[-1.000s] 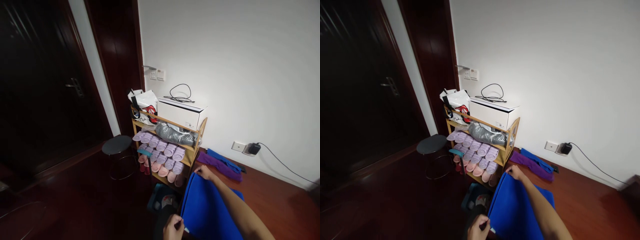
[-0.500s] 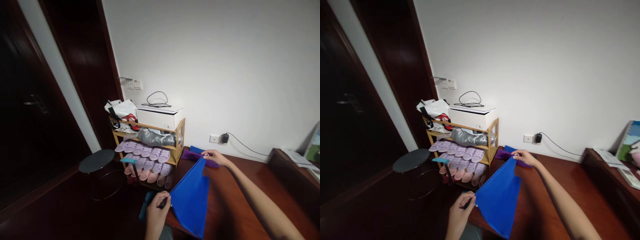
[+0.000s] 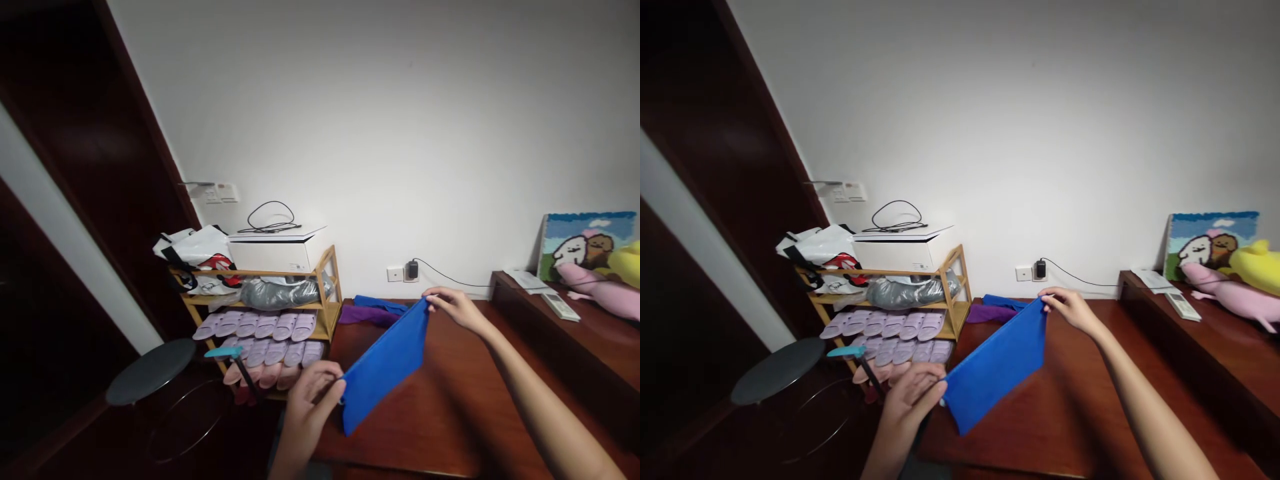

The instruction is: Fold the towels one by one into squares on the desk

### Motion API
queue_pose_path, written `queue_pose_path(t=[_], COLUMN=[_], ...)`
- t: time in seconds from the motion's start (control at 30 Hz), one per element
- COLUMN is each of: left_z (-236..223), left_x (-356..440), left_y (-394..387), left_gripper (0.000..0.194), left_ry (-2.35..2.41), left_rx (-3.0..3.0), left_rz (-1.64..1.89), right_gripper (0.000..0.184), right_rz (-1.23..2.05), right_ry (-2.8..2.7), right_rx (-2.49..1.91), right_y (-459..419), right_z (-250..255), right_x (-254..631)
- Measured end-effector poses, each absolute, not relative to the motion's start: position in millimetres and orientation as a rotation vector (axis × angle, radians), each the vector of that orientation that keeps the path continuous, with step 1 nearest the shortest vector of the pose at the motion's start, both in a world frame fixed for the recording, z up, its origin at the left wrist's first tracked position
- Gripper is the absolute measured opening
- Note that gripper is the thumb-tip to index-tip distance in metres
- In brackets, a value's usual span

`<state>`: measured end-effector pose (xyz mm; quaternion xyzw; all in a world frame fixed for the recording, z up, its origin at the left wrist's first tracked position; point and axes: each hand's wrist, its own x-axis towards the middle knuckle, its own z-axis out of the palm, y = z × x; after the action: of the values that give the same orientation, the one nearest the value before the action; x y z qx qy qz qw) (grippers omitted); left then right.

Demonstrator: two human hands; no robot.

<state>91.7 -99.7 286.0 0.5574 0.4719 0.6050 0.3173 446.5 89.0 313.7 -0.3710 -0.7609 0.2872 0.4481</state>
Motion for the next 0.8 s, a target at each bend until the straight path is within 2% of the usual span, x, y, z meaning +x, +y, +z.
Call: queue_pose_path(t=[0.2,0.4,0.57,0.67,0.8], left_z=[302.0,274.6,206.4,147.0,72.4], left_x=[195.6,230.1,205.7,181.2,143.5], left_y=[-102.1,-80.2,-55.8,-46.8,-47.4], left_gripper=[0.023,0.023,0.019,0.020,0.015], left_ry=[0.774,0.710,0.983,1.180,1.516], left_rx=[1.567,1.547,1.570,1.491,1.386], left_rz=[1.268,1.203,1.162,1.053,0.911], right_gripper=[0.056,0.044,0.030,0.030,0.035], right_rz=[0.336,-0.009,0.117,0.334,0.484], right_ry=[-1.615,-1.600,-1.833,-2.030,-2.133], right_rx=[-1.111,-1.178,-1.224,-1.343,-1.350], right_y=[72.0,82.1,135.8,152.4,125.8], right_z=[305.2,307.4,263.1,202.9,117.9], right_x=[522.0,545.4,458.3,378.4,298.5])
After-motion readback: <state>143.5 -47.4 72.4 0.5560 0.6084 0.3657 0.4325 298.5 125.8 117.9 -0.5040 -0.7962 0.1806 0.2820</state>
